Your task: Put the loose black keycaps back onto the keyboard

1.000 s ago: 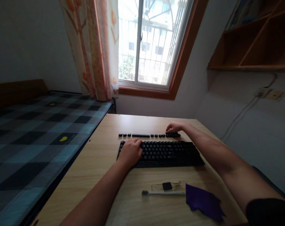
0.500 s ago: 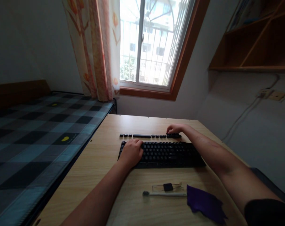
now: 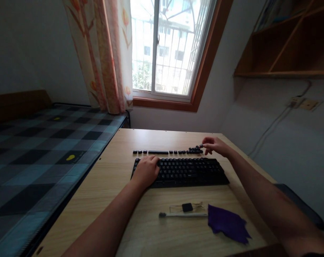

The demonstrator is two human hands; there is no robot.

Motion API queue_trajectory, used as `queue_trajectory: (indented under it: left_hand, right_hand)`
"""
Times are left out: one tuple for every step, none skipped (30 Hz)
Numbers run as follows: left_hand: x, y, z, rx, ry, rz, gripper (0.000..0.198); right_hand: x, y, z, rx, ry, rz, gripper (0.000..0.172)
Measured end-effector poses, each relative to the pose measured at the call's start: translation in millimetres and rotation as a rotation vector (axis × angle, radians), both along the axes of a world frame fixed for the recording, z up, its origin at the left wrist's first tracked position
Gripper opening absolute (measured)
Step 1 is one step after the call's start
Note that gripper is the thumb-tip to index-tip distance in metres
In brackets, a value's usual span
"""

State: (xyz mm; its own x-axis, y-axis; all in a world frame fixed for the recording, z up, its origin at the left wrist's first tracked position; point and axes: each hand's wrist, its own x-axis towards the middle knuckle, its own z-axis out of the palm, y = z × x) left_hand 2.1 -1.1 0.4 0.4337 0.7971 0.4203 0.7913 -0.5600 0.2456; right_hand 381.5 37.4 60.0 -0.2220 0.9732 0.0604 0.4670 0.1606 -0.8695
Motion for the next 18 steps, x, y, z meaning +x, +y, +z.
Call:
queue_trajectory:
  left_hand:
    - [0,0,0.4,-0.001,0.003,0.000,0.024]
    - [0,1,0.6,0.000,0.004,0.001,0.025]
    - [1,1,0.9,0.001,0.005,0.003,0.025]
    - [1,1,1.1,0.003,0.008,0.004,0.026]
    - [1,1,1.3,0.006,0.013,0.007,0.026]
    - [1,1,1.5,0.011,0.018,0.009,0.026]
    - [1,2,1.7,0.016,0.023,0.010,0.026]
    - [1,2,2.0,0.019,0.027,0.011,0.026]
    - [1,1,2.3,0.020,0.030,0.012,0.027]
    - [1,1,2.7,0.019,0.030,0.014,0.027]
    - [1,1,3.1,0.016,0.030,0.016,0.027]
    - [1,1,3.6,0.013,0.030,0.018,0.028]
    - [1,1,4.0,0.011,0.030,0.021,0.028]
    - [1,1,4.5,0.008,0.032,0.024,0.027]
    - [1,1,4.8,0.005,0.034,0.026,0.027]
    - [1,1,5.2,0.001,0.036,0.027,0.027]
    - [1,1,5.4,-0.003,0.038,0.025,0.027]
    - [1,1,5.7,-0.008,0.040,0.022,0.028]
  right_hand:
    - [6,-15,-2.6,0.002,0.044,-0.018,0.031]
    - [12,-28,-5.9,0.004,0.087,-0.042,0.032]
    - [18,-40,-10.0,0.012,0.126,-0.065,0.033]
    - [22,-51,-14.4,0.021,0.162,-0.088,0.033]
    - [26,-59,-19.2,0.030,0.196,-0.111,0.034]
    - [29,-65,-24.1,0.040,0.226,-0.131,0.034]
    - [31,-69,-28.8,0.048,0.252,-0.145,0.034]
    - [31,-72,-33.3,0.054,0.274,-0.154,0.034]
    - [31,-73,-37.2,0.057,0.291,-0.155,0.034]
    - [30,-74,-40.4,0.058,0.304,-0.150,0.036]
    - [29,-74,-42.9,0.054,0.310,-0.138,0.038]
    - [27,-74,-44.6,0.048,0.310,-0.124,0.039]
    - [25,-75,-45.5,0.037,0.303,-0.110,0.039]
    - [23,-75,-45.9,0.023,0.288,-0.098,0.038]
    - [22,-76,-45.9,0.005,0.269,-0.088,0.037]
    - [21,-77,-45.8,-0.015,0.250,-0.080,0.035]
    - [21,-79,-45.7,-0.036,0.237,-0.075,0.035]
    - [21,-80,-45.7,-0.052,0.228,-0.069,0.035]
